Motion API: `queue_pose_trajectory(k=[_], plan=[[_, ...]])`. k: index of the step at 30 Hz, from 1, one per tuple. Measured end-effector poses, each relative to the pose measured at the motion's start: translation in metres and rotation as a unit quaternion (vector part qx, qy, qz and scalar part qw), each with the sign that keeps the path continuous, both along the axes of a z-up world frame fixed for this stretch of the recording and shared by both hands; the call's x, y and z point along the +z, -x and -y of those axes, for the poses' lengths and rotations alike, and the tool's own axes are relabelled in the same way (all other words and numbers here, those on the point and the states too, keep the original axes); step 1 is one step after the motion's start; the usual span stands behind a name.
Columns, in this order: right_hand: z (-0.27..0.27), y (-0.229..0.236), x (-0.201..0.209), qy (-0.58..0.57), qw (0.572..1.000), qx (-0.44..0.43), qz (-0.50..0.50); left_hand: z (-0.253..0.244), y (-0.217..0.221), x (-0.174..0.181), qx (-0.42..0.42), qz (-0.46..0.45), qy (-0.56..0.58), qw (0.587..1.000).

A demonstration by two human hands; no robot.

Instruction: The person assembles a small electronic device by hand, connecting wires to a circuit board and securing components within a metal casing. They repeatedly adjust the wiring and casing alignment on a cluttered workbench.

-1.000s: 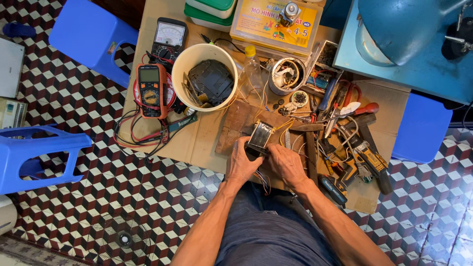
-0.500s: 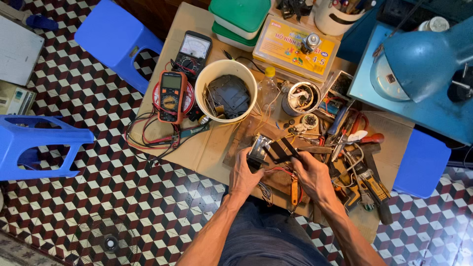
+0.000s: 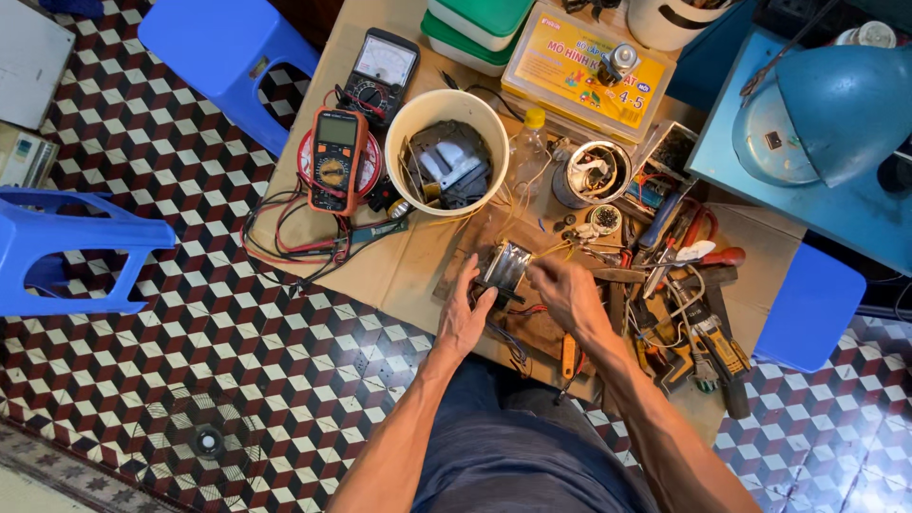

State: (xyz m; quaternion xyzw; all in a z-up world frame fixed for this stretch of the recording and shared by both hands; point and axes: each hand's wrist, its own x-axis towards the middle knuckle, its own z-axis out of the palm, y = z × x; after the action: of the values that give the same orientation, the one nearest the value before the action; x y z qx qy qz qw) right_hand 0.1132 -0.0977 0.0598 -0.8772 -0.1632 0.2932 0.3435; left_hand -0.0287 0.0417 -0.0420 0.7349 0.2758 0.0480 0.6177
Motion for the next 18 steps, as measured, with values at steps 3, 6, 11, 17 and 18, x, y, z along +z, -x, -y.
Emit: queue_pose_trajectory(k=[3, 6, 11, 17, 18], plan=[[0.021, 0.028, -0.034, -0.044, 0.989, -0.038, -0.136, 0.007, 0.002, -0.019, 0.058, 0.048, 0.153, 0.985], [0.025, 0.036, -0.062, -0.087, 0.963, -0.127, -0.222, 0.014, 0.005, -0.035, 0.080, 0.105, 0.197, 0.971], [0.026, 0.025, -0.072, -0.065, 0.971, -0.088, -0.211, 0.016, 0.006, -0.040, 0.095, 0.050, 0.242, 0.964], [0.020, 0.020, -0.055, -0.008, 0.982, -0.066, -0.176, 0.012, 0.006, -0.017, 0.085, 0.035, 0.241, 0.966], [0.018, 0.021, -0.051, -0.013, 0.984, -0.060, -0.165, 0.011, 0.006, -0.014, 0.084, 0.046, 0.243, 0.965]])
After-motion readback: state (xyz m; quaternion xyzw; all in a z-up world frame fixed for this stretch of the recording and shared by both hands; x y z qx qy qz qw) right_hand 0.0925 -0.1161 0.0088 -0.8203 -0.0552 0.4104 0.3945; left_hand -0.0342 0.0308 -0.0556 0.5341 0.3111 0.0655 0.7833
